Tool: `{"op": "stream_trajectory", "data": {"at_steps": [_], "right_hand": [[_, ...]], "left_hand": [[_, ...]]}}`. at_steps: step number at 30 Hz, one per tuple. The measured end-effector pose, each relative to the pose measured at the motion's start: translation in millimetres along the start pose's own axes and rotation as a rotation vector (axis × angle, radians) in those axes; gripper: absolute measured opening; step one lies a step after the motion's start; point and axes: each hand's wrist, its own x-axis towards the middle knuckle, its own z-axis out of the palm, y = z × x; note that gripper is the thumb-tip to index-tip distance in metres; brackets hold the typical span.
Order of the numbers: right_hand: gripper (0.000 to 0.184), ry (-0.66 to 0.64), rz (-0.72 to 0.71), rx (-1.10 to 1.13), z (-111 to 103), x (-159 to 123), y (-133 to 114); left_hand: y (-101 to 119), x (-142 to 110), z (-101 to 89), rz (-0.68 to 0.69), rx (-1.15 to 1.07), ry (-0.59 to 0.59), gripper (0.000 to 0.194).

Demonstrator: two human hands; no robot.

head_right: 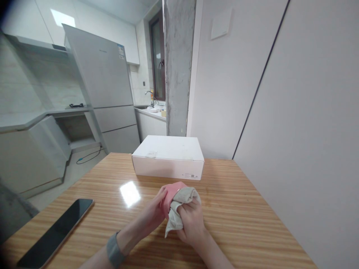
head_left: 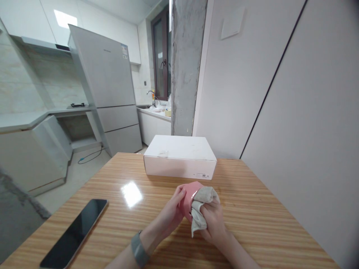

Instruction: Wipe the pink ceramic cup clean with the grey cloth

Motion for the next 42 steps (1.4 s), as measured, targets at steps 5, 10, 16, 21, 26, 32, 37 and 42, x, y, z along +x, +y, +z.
{"op": "stream_trajectory", "data": {"at_steps": [5, 10, 16, 21, 26, 32, 37, 42], "right_hand": [[0.025, -0.016, -0.098, 0.000, 0.1, -3.9, 4.4], [0.029, -0.066, -0.197, 0.111, 4.0, 0.1, -11.5], [0.028, -0.086, -0.270, 0.143, 13.3, 4.0, -21.8], [0.026, -0.132, -0.093, 0.131, 6.5, 6.6, -16.1], [0.019, -0.055, 0.157, 0.170, 6.9, 8.8, -16.5], [0.023, 0.049, 0.143, 0.112, 6.2, 5.5, 0.2], [0.029, -0.034, -0.085, 0.079, 1.0, 2.6, 1.0], [0.037, -0.119, -0.218, 0.119, 5.9, 5.5, -11.4]], "left_hand": [[1.2, 6.7, -5.4, 0.054, 0.270, 0.198, 0.039], [25.9, -1.2, -6.9, 0.014, 0.535, 0.296, 0.043], [47.7, -16.1, -8.9, 0.009, 0.601, 0.113, 0.040], [36.6, -9.0, -8.9, 0.058, 0.573, 0.253, 0.040], [17.5, -3.2, -4.6, 0.120, 0.452, 0.325, 0.045], [-2.2, 4.8, -3.0, 0.098, 0.057, 0.181, 0.032], [11.0, 4.8, -5.6, -0.062, 0.135, 0.151, 0.052], [36.9, -11.1, 2.4, -0.008, 0.489, 0.099, 0.047]]}}
